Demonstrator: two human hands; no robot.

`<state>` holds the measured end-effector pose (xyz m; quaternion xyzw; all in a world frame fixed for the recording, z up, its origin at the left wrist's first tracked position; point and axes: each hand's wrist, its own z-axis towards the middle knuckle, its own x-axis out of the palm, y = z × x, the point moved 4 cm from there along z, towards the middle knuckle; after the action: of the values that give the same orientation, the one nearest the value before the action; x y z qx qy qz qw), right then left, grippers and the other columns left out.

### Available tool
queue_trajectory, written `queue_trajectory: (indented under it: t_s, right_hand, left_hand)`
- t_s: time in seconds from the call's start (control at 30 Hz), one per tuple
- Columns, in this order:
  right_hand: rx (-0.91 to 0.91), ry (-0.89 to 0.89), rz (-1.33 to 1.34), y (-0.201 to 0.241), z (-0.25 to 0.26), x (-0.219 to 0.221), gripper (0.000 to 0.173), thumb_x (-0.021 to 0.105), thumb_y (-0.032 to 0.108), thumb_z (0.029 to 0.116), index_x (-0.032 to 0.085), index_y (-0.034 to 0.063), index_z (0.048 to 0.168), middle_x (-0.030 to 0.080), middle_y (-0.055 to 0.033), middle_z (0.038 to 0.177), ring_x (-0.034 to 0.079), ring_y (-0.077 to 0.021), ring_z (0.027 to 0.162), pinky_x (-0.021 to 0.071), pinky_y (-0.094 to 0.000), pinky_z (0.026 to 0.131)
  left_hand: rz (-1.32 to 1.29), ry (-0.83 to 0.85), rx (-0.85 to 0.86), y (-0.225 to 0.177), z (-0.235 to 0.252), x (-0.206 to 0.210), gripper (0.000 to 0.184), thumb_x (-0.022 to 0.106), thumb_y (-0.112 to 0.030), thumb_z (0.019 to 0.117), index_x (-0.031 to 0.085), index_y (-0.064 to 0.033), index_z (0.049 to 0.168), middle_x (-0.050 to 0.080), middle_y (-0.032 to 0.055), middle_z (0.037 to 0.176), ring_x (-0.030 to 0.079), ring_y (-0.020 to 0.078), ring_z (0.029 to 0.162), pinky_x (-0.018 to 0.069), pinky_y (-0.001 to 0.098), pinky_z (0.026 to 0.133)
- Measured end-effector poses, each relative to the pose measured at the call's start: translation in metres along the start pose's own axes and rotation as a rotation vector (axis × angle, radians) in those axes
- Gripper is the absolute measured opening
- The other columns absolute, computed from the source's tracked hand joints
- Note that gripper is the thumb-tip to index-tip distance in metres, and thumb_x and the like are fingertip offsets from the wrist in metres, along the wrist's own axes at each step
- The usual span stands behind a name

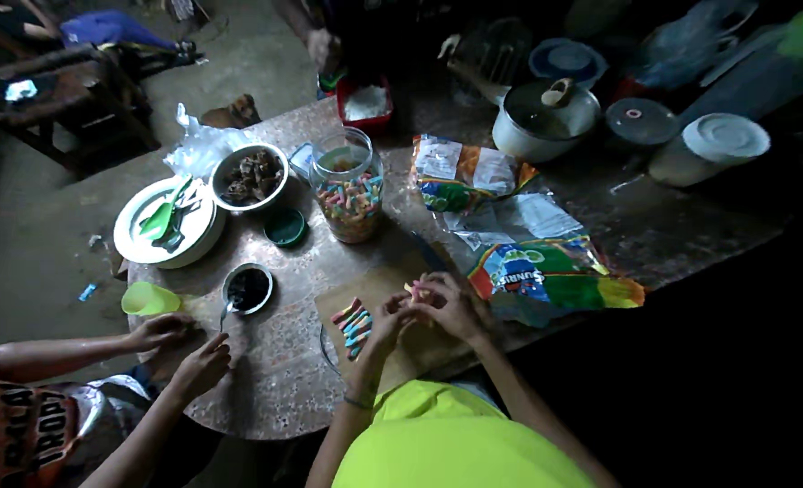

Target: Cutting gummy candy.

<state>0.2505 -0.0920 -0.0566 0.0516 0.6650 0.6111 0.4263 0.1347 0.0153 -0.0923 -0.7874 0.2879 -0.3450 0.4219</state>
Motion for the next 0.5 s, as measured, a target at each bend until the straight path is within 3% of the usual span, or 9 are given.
queue_trajectory:
  t_s: [0.13, 0.23, 0.33, 0.43, 0.5]
  right_hand:
    - [-0.052, 0.02, 0.051, 0.002, 0.002, 0.006, 0.017, 0.072, 0.006, 0.0922, 0.076, -0.0041, 0.105, 0.075, -0.0186, 0.109, 0.071, -0.0256, 0.106, 0.0559, -0.0373, 0.098]
    - [-0.07, 0.034, -0.009, 0.009, 0.001, 0.01, 0.019, 0.065, 0.004, 0.0963, 0.076, -0.0045, 0.11, 0.075, -0.0197, 0.112, 0.072, -0.0291, 0.107, 0.0551, -0.0411, 0.1]
    - [-0.103, 0.004, -0.065, 0.011, -0.004, 0.013, 0.021, 0.064, -0.004, 0.0933, 0.077, -0.0045, 0.11, 0.075, -0.0215, 0.111, 0.072, -0.0358, 0.109, 0.0541, -0.0463, 0.102]
    - [-0.164, -0.041, -0.05, 0.0, -0.006, 0.022, 0.019, 0.065, -0.003, 0.0917, 0.078, -0.0058, 0.106, 0.077, -0.0208, 0.107, 0.073, -0.0352, 0.106, 0.0559, -0.0456, 0.1]
    - [-0.22, -0.096, -0.046, -0.004, -0.006, 0.027, 0.017, 0.067, -0.001, 0.0898, 0.079, -0.0052, 0.101, 0.078, -0.0189, 0.102, 0.075, -0.0329, 0.1, 0.058, -0.0437, 0.096]
  left_hand:
    - [0.022, 0.042, 0.035, 0.0, 0.002, 0.0, 0.035, 0.06, 0.001, 0.0984, 0.054, 0.0042, 0.133, 0.068, 0.0073, 0.11, 0.066, 0.0089, 0.092, 0.0562, 0.0278, 0.083]
    - [0.014, 0.041, 0.013, -0.002, 0.001, 0.004, 0.024, 0.055, -0.004, 0.103, 0.057, 0.0049, 0.125, 0.069, 0.0067, 0.104, 0.066, 0.0084, 0.087, 0.0565, 0.028, 0.081]
    - [0.045, -0.036, 0.011, -0.003, 0.0, 0.004, 0.026, 0.055, -0.017, 0.1066, 0.063, 0.0055, 0.116, 0.069, 0.0052, 0.094, 0.066, 0.0065, 0.078, 0.0576, 0.0263, 0.075]
    - [0.149, -0.16, 0.045, 0.003, 0.001, 0.002, 0.027, 0.054, -0.019, 0.1068, 0.066, 0.0052, 0.105, 0.065, 0.0052, 0.088, 0.058, 0.0051, 0.074, 0.051, 0.0243, 0.07]
    - [0.125, -0.186, 0.036, 0.006, 0.003, 0.002, 0.028, 0.051, -0.019, 0.1083, 0.064, 0.0057, 0.106, 0.063, 0.0055, 0.088, 0.057, 0.0064, 0.073, 0.05, 0.0253, 0.07]
